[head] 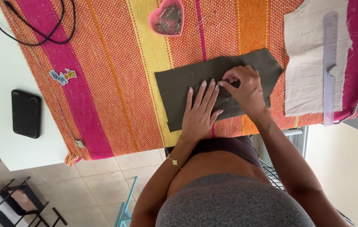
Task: Positioning and pinning fabric pockets onto a vest piece, followed by placing decorative patches.
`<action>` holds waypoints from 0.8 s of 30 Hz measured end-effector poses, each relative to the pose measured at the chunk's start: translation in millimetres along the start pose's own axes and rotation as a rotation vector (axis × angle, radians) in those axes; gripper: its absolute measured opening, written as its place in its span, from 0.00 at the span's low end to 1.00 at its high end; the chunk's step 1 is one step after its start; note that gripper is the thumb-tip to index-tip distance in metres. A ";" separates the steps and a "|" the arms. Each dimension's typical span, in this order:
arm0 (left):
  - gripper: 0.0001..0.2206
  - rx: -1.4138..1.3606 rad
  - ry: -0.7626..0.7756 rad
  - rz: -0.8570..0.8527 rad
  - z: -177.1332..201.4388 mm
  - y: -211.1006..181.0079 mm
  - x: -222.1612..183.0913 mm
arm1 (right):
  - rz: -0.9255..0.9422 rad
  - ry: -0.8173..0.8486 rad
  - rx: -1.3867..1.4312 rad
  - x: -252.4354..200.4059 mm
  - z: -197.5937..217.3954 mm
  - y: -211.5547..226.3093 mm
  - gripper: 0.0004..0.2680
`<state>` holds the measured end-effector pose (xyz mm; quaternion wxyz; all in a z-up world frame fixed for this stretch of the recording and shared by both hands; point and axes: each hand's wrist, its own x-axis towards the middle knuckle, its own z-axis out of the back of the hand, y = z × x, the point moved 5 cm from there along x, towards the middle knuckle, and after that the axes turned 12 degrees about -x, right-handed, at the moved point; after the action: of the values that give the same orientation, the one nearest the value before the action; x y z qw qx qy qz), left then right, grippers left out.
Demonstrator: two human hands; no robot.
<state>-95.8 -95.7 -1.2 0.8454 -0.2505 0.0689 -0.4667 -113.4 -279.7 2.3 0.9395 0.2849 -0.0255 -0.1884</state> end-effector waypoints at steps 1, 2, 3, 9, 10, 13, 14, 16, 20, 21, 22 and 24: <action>0.32 0.027 0.008 0.010 -1.3 1.5 0.0 | -0.017 -0.012 0.020 -0.3 2.4 0.8 0.08; 0.32 0.027 0.006 0.013 -1.4 1.3 -0.7 | -0.014 -0.009 0.020 -1.5 2.5 3.0 0.08; 0.33 0.029 0.020 0.021 -2.4 1.5 -1.1 | -0.037 -0.022 0.037 -3.2 3.6 3.7 0.08; 0.32 0.037 0.049 0.034 -1.1 0.7 0.3 | -0.101 -0.097 0.082 -10.1 7.2 9.5 0.07; 0.31 0.044 0.047 0.034 0.0 0.1 0.7 | -0.108 -0.119 0.084 -11.0 8.0 10.2 0.08; 0.29 0.033 0.064 0.026 -1.1 -0.5 -0.4 | -0.094 -0.170 0.115 -12.6 7.5 5.8 0.07; 0.29 0.029 0.066 0.023 -2.3 -0.6 -0.8 | -0.098 -0.171 0.112 -17.6 5.2 -1.6 0.07; 0.29 0.062 0.087 0.028 -5.1 -0.3 -2.0 | -0.026 -0.168 0.092 -26.8 0.7 -11.8 0.04; 0.30 0.077 0.112 0.027 -5.9 -1.5 -2.6 | 0.068 -0.184 0.062 -40.0 5.1 -9.6 0.06; 0.31 0.081 0.112 0.032 -6.6 -1.6 -2.7 | 0.112 -0.179 0.007 -41.6 6.1 -7.8 0.09; 0.32 0.085 0.111 0.038 -7.2 -1.7 -2.7 | 0.157 -0.173 -0.049 -43.4 7.2 -6.0 0.12; 0.33 0.087 0.109 0.044 -6.6 -2.9 -1.8 | 0.189 -0.198 -0.130 -46.4 8.0 -4.5 0.14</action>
<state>-101.3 -97.8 -5.7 0.8606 -0.1864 0.0999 -0.4634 -159.3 -270.2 9.3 0.9624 0.1998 -0.1326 -0.1278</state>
